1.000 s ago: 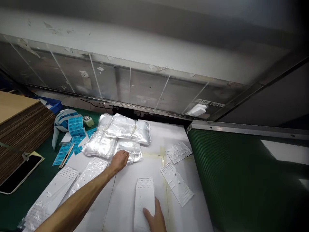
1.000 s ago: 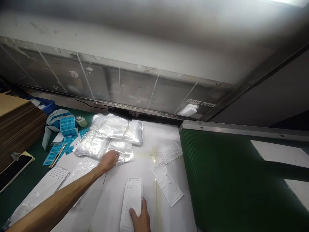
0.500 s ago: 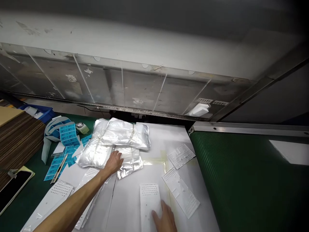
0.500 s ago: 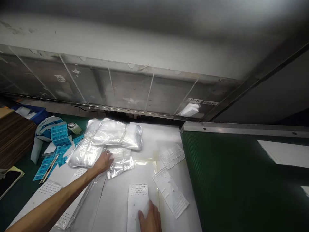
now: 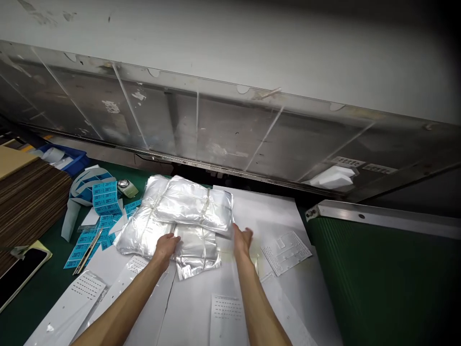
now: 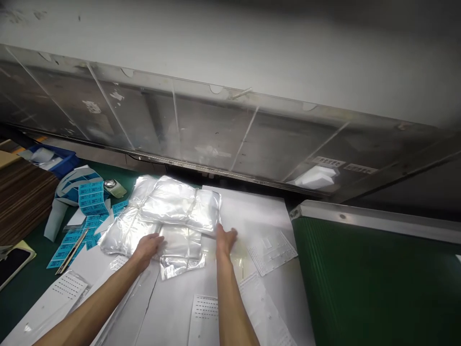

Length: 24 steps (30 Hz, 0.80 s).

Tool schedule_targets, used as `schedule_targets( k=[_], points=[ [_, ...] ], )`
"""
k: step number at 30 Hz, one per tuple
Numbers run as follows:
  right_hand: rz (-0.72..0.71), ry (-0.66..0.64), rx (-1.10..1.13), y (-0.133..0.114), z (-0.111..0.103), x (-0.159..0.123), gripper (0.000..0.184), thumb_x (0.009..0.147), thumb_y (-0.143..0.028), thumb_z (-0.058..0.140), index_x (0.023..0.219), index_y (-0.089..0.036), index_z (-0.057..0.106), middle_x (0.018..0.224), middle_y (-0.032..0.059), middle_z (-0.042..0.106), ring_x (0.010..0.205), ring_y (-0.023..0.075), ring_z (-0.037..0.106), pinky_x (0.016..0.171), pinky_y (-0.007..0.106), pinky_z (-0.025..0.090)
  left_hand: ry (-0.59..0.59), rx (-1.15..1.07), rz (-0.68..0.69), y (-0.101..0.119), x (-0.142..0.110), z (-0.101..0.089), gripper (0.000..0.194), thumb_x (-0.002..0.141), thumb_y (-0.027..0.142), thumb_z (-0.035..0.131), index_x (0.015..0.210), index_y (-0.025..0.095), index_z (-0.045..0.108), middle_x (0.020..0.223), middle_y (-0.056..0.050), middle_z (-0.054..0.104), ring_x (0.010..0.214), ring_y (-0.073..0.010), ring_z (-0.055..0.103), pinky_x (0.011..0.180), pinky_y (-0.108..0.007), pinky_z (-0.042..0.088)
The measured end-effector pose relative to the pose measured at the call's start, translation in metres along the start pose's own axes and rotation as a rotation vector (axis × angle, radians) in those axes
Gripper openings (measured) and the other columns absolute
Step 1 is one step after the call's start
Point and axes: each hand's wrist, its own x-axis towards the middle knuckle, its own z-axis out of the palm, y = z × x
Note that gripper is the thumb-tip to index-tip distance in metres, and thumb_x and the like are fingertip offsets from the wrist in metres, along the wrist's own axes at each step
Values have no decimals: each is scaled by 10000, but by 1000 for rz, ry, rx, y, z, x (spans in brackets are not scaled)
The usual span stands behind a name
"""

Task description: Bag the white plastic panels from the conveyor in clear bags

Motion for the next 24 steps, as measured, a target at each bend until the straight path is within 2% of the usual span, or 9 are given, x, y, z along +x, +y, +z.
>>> schedule_targets(
  k=[2,4,7,10,15,19,24],
  points=[
    [-120,-19,-118,-14,7,-4,389,817,-394,515,1151,-196,507,1077,87,611,999,215,578,848,319,479,-56,-28,-47,1,6,1,302,860,316,556,1107,144,534,1007,-60,610,814,-164,612,701,-346,533],
    [-228,-109,-240,-31,21,-4,292,807,-366,537,1067,-239,574,1033,30,636,983,191,582,869,291,462,-114,-40,-77,2,11,3,270,863,318,552,1066,139,553,955,-47,619,768,-149,611,671,-325,532],
    [-299,-213,-432,-59,52,13,232,838,-315,545,1047,-226,591,1039,13,632,982,171,578,906,336,442,-191,-31,-95,4,15,6,234,865,324,550,992,130,578,897,-34,629,727,-135,611,646,-304,528],
    [-234,-249,-629,-84,80,43,307,865,-316,550,1134,-171,535,1095,60,593,960,190,581,853,412,472,-250,9,-95,7,16,7,213,861,327,555,907,123,594,819,-16,631,666,-120,601,617,-288,519],
    [-65,-322,-842,-108,108,72,274,876,-327,542,1079,-143,555,1028,53,603,851,161,607,730,347,526,-273,52,-19,12,22,8,205,851,324,570,866,122,602,804,-10,633,685,-127,604,646,-302,516],
    [-17,-333,-904,-118,115,77,251,880,-322,539,1051,-141,567,1001,50,610,819,148,610,702,320,530,-281,59,53,14,27,7,206,851,325,569,862,123,608,832,-17,637,745,-144,611,701,-331,514],
    [-59,-356,-876,-120,112,74,278,878,-325,540,1086,-142,555,1056,58,595,875,170,604,742,350,525,-299,54,81,10,33,6,203,852,322,568,881,126,608,836,-17,633,748,-147,607,706,-337,512]
  ],
)
